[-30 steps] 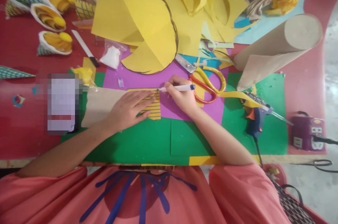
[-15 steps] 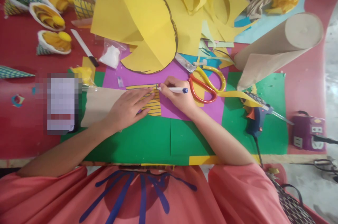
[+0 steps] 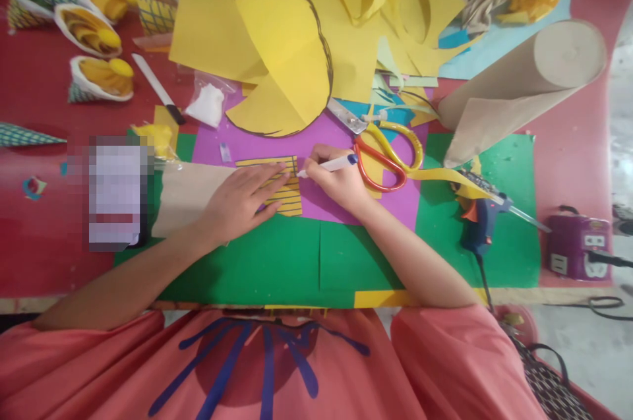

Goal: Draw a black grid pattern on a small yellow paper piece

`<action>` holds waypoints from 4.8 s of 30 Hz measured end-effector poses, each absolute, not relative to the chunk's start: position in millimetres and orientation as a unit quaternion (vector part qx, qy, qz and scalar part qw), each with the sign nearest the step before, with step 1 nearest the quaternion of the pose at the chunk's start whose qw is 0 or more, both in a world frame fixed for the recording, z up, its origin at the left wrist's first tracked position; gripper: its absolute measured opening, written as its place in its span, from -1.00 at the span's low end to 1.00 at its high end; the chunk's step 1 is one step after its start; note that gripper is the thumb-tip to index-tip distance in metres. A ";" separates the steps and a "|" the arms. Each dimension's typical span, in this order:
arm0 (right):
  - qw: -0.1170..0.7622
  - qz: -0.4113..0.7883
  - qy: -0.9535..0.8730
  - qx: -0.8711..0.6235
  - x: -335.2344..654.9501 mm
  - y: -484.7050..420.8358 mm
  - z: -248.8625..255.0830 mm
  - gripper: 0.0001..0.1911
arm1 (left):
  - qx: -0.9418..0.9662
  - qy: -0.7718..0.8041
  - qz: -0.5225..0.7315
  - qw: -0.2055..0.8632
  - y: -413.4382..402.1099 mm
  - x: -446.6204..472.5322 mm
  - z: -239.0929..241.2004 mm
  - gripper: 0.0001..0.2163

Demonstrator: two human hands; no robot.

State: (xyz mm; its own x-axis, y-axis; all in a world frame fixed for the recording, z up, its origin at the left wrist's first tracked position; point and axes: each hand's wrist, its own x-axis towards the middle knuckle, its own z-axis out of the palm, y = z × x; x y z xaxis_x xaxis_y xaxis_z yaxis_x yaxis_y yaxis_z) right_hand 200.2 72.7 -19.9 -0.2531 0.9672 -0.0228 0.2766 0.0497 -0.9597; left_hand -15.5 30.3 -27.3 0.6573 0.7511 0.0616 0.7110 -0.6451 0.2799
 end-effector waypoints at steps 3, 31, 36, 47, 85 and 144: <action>0.386 0.499 -0.601 -0.490 200.9 71.6 -21.3 -0.75 | 0.894 0.420 0.092 0.129 30.8 -16.2 -30.0 -0.56; 0.382 0.499 -0.599 -0.497 201.3 69.2 -20.1 -0.73 | 0.882 0.441 0.101 0.129 31.5 -16.1 -31.0 -0.53; 0.349 0.475 -0.641 -0.491 199.3 68.8 -21.6 -0.72 | 0.878 0.454 0.099 0.111 32.0 -16.2 -31.4 -0.53; 0.316 0.455 -0.670 -0.494 195.8 70.4 -16.5 -0.72 | 0.881 0.454 0.086 0.104 32.7 -15.5 -30.4 -0.54; 0.297 0.506 -0.682 -0.436 198.2 71.3 -13.8 -0.73 | 0.890 0.442 0.085 0.069 32.6 -16.5 -31.3 -0.49; 0.369 0.475 -0.622 -0.501 200.8 73.6 -22.5 -0.74 | 0.922 0.361 0.082 0.113 24.7 -12.1 -24.5 -0.49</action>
